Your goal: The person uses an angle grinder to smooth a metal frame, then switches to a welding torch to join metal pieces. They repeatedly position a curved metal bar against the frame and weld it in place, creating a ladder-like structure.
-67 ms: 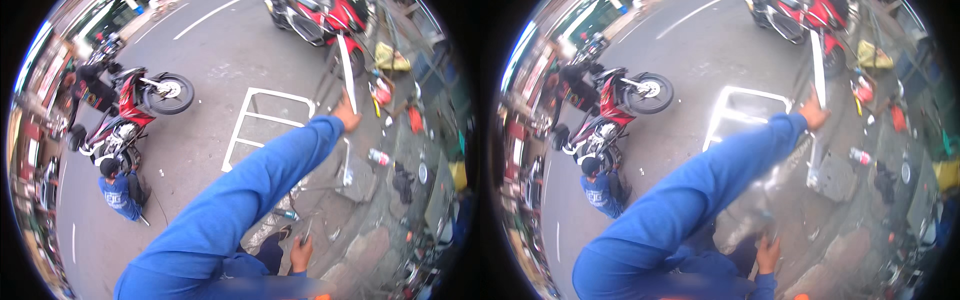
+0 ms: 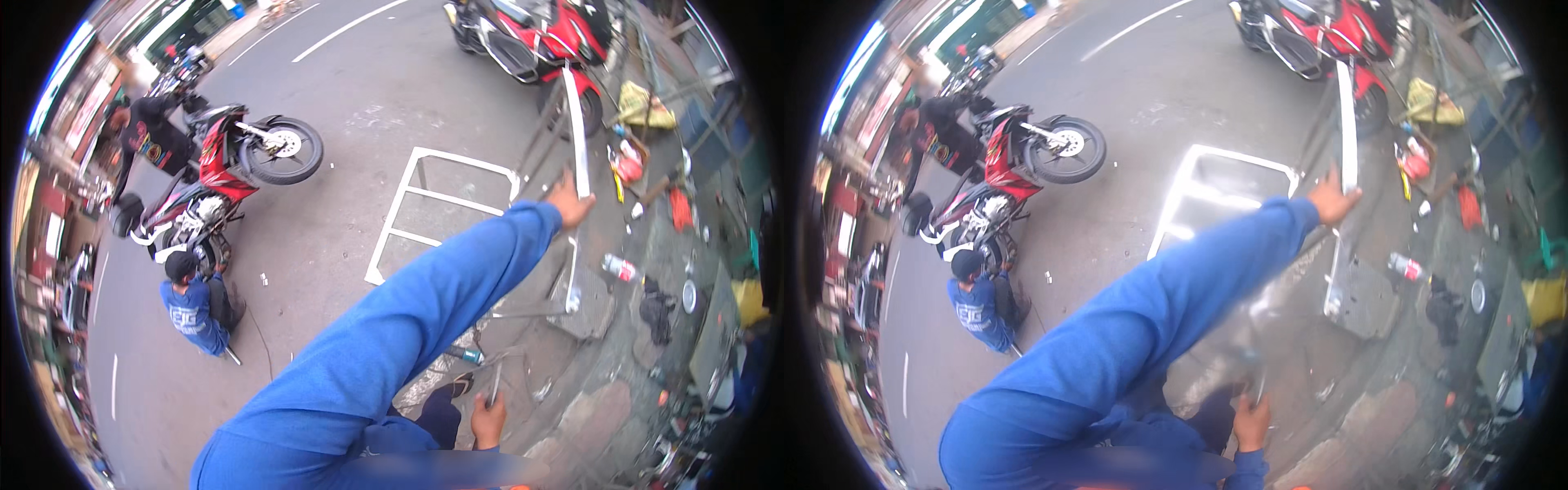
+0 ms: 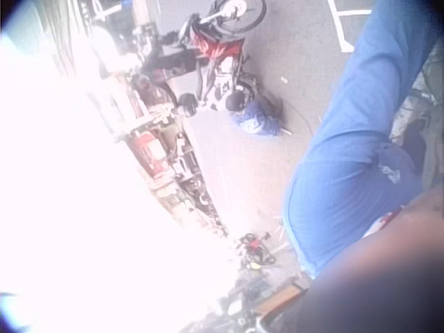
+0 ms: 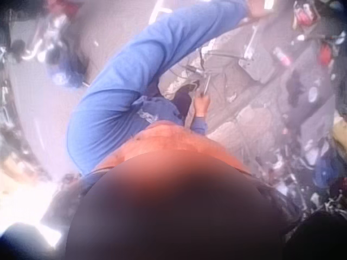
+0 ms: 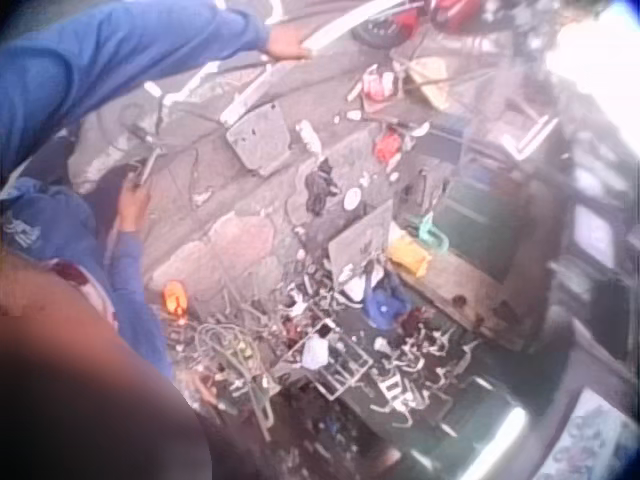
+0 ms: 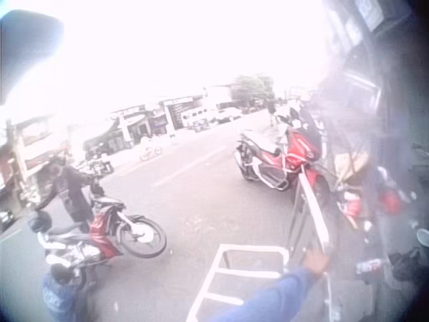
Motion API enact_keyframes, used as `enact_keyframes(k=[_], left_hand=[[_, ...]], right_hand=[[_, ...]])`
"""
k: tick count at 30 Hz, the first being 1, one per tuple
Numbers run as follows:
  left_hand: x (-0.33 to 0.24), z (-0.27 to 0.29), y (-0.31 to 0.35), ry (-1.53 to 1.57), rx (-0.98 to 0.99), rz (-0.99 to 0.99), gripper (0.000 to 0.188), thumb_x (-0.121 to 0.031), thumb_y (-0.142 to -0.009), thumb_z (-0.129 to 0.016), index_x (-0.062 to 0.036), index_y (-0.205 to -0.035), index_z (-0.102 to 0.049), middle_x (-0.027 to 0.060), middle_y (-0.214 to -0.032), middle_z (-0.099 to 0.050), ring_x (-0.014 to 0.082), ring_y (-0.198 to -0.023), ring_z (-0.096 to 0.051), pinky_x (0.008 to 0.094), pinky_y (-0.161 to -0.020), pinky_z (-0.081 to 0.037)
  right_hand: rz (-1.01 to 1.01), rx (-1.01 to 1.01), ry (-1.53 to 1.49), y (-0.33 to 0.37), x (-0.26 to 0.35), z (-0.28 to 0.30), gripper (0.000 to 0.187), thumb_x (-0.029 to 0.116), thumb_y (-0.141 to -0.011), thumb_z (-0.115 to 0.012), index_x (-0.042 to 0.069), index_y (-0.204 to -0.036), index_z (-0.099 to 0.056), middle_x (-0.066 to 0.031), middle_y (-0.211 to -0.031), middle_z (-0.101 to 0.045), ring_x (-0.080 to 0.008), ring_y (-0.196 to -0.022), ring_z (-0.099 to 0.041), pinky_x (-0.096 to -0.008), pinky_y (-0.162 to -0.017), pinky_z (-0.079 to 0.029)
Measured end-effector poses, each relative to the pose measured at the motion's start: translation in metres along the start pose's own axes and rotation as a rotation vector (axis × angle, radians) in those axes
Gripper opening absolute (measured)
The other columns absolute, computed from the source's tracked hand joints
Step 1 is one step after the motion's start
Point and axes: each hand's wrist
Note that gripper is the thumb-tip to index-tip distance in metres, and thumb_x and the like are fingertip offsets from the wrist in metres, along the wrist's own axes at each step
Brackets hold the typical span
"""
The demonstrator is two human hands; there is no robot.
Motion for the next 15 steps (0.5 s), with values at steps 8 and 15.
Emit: enact_keyframes(k=[8, 15], left_hand=[[0.224, 0.131, 0.273, 0.344, 0.147, 0.784, 0.059, -0.046, -0.095, -0.070, 0.0021, -0.127, -0.062, 0.0095, -0.101, -0.068, 0.0158, -0.088, -0.065, 0.0283, -0.072, -0.053], [0.311, 0.156, 0.511, 1.393, 0.097, 1.078, 0.058, -0.053, -0.101, -0.055, -0.0061, -0.137, -0.056, 0.0133, -0.133, -0.062, 0.0285, -0.120, -0.061, 0.0506, -0.102, -0.049]], right_hand=[[0.121, 0.435, -0.061, -0.011, 0.026, -0.040, 0.052, 0.021, -0.087, -0.073, -0.002, -0.131, -0.058, -0.0232, -0.109, -0.071, -0.0386, -0.100, -0.069, -0.0423, -0.088, -0.054], [0.413, 0.906, -0.056, 0.039, 0.066, -0.159, 0.067, 0.020, -0.092, -0.070, -0.004, -0.148, -0.043, -0.0301, -0.133, -0.056, -0.0418, -0.125, -0.056, -0.0421, -0.104, -0.045]])
Point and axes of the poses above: each hand's wrist, its own y-axis away from the middle knuckle, its own z-axis out of the back of the hand, x = y × z
